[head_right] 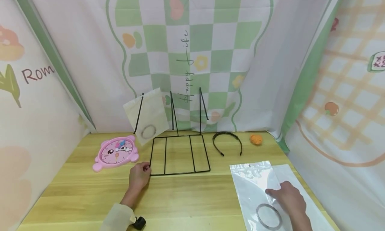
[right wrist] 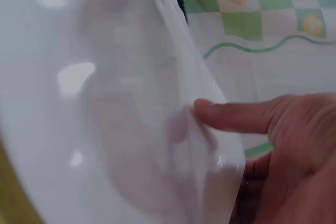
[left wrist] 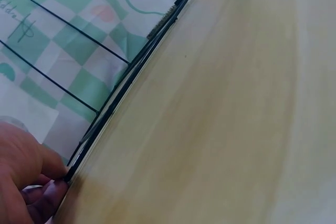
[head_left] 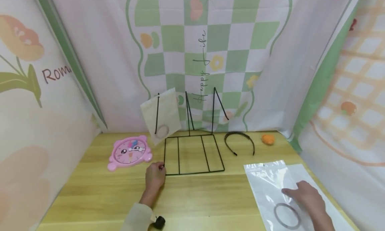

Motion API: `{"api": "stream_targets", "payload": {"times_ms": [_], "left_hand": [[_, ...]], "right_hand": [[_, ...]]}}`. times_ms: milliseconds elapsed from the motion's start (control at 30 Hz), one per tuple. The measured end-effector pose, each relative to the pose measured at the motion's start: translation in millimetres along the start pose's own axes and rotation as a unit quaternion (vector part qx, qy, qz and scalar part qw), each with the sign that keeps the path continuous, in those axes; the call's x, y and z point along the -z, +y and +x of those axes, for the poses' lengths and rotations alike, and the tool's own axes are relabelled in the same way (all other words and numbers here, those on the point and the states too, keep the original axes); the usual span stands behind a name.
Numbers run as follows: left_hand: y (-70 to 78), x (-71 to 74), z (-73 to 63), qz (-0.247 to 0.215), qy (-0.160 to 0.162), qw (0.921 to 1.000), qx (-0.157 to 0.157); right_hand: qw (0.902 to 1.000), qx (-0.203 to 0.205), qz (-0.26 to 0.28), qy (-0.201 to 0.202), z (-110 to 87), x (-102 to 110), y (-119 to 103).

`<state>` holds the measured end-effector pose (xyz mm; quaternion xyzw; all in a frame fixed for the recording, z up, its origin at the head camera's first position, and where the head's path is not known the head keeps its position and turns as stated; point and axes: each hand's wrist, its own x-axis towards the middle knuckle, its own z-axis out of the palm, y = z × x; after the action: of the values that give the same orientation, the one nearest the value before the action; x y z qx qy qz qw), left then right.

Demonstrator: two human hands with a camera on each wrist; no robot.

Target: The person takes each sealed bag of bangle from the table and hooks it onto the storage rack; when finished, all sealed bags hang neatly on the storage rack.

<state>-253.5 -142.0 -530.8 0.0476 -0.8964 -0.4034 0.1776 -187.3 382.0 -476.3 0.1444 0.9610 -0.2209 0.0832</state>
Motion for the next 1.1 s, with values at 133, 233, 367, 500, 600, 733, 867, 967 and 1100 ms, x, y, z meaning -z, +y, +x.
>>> {"api": "stream_targets", "payload": {"times_ms": [133, 233, 367, 500, 600, 733, 867, 967, 1100], "left_hand": [[-1.3, 1.0, -0.4, 0.002, -0.001, 1.0, 0.006], [-1.9, 2.6, -0.7, 0.002, -0.008, 0.9998, 0.017], [-3.2, 3.5, 1.0, 0.004, -0.019, 0.9996, 0.019], [-3.2, 3.1, 2.1, 0.006, -0.022, 0.9996, 0.018], [-2.2, 3.0, 1.5, 0.005, -0.022, 0.9995, 0.02], [-1.2, 3.1, -0.1, 0.002, -0.019, 0.9996, 0.02], [-1.7, 1.2, -0.1, 0.006, -0.01, 0.9999, 0.004], [-2.1, 0.1, 0.9, 0.015, -0.005, 0.9999, -0.006], [-0.8, 1.5, 2.0, 0.021, -0.002, 0.9997, -0.011]], "right_hand": [[0.996, 0.079, 0.027, 0.031, 0.4, 7, 2], [0.9884, 0.122, 0.061, 0.067, -7.5, 10, -3], [0.9706, 0.169, 0.147, 0.087, -19.9, 9, -17], [0.9491, 0.221, 0.214, 0.067, -26.9, 6, -36], [0.9377, 0.251, 0.236, 0.047, -30.6, 4, -52], [0.9244, 0.279, 0.259, 0.03, -33.8, 0, -74], [0.9113, 0.311, 0.269, 0.019, -34.3, 0, -98], [0.8975, 0.35, 0.268, 0.015, -33.7, 2, -116], [0.8756, 0.401, 0.269, 0.027, -32.1, 1, -137]]}}
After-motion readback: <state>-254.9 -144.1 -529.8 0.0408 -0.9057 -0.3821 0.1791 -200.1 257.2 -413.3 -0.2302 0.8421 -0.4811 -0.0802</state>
